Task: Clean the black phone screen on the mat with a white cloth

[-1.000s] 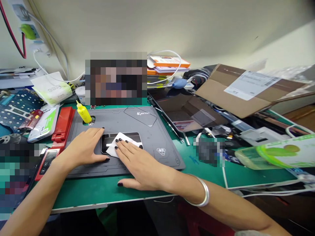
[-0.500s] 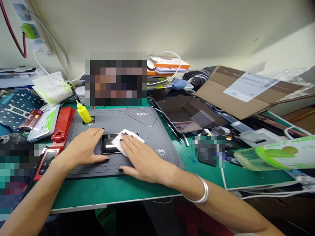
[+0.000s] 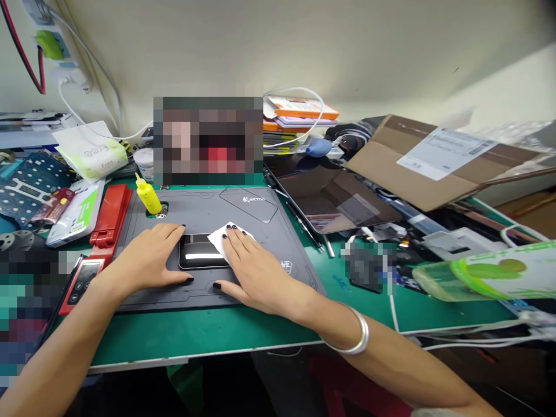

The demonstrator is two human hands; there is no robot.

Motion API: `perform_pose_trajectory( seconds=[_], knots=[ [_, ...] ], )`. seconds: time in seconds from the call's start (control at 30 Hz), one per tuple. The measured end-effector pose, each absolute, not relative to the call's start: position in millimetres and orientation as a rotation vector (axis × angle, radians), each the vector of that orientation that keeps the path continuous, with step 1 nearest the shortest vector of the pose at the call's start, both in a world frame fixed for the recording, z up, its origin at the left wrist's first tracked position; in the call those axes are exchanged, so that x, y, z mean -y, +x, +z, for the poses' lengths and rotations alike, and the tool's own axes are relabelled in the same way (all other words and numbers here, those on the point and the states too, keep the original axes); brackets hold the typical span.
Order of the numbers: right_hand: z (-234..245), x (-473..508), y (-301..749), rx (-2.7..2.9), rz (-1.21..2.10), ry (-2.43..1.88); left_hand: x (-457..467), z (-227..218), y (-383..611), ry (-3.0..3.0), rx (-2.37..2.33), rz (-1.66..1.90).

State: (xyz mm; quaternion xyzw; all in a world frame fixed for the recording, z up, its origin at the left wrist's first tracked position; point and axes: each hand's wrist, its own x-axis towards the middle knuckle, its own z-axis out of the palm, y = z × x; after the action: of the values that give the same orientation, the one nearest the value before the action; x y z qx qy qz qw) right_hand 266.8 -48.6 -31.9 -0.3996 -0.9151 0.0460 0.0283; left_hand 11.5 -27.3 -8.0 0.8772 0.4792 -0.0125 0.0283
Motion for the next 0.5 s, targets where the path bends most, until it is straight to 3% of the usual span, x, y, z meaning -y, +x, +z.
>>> perform_pose_trajectory(
  seconds=[0.2, 0.4, 0.5],
  knots=[
    [-27.0, 57.3, 264.4, 2.987, 0.199, -0.846, 28.1, -6.2, 13.4, 2.691, -1.487, -0.077],
    [-33.5, 48.8, 266.0, 2.833, 0.108, -1.243, 28.1, -5.1, 14.5, 2.682, -1.484, -0.044],
    [-31.7, 53.2, 264.7, 2.935, 0.145, -1.044, 28.5, -4.4, 15.3, 2.684, -1.489, -0.064]
  ],
)
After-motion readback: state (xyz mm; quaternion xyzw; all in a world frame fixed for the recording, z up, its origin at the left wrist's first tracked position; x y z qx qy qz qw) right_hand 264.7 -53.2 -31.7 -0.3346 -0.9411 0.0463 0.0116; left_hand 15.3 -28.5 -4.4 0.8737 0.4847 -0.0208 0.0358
